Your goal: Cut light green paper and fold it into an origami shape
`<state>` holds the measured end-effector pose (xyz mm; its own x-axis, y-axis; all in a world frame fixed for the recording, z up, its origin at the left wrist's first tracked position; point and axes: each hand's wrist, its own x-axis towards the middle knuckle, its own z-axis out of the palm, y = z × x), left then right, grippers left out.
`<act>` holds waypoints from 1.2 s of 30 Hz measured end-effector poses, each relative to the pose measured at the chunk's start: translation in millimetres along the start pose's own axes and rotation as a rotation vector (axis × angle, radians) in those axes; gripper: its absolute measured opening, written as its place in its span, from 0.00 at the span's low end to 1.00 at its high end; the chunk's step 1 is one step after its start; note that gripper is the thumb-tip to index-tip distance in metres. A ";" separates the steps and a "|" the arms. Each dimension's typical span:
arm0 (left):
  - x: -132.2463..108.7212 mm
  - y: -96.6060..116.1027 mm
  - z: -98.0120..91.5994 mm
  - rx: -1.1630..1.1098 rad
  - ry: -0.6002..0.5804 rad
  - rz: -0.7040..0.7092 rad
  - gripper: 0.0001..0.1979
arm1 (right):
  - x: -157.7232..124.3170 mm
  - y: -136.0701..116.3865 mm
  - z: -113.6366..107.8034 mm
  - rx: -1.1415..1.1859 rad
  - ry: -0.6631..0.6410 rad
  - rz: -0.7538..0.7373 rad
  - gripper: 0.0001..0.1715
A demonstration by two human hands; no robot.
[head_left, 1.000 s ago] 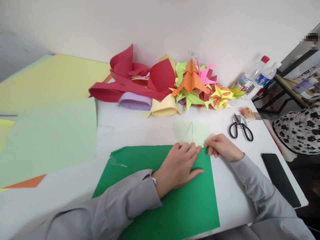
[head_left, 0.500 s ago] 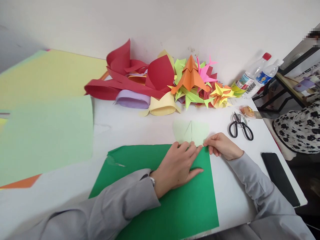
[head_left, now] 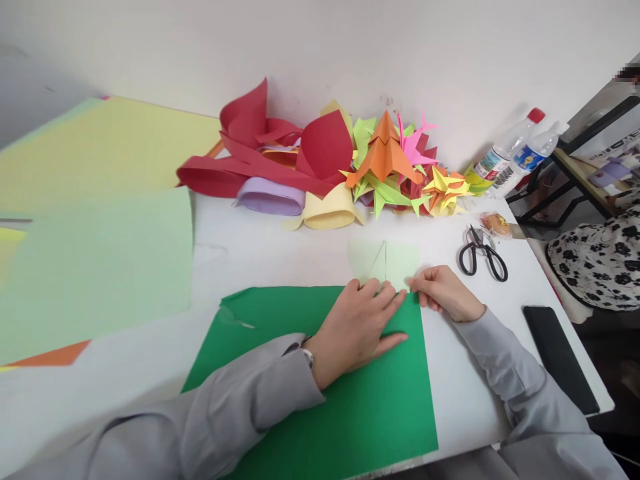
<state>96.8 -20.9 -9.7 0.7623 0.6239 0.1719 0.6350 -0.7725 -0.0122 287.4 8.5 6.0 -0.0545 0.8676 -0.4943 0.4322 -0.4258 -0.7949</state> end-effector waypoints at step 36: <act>-1.1 -0.3 4.9 -0.028 0.057 0.006 0.34 | 2.4 8.6 -6.0 -0.222 -0.019 -0.241 0.16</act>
<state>96.4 -20.8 -14.7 0.7574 0.6120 0.2275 0.6258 -0.7798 0.0144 296.4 8.4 0.2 -0.1946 0.9307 -0.3097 0.5907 -0.1409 -0.7945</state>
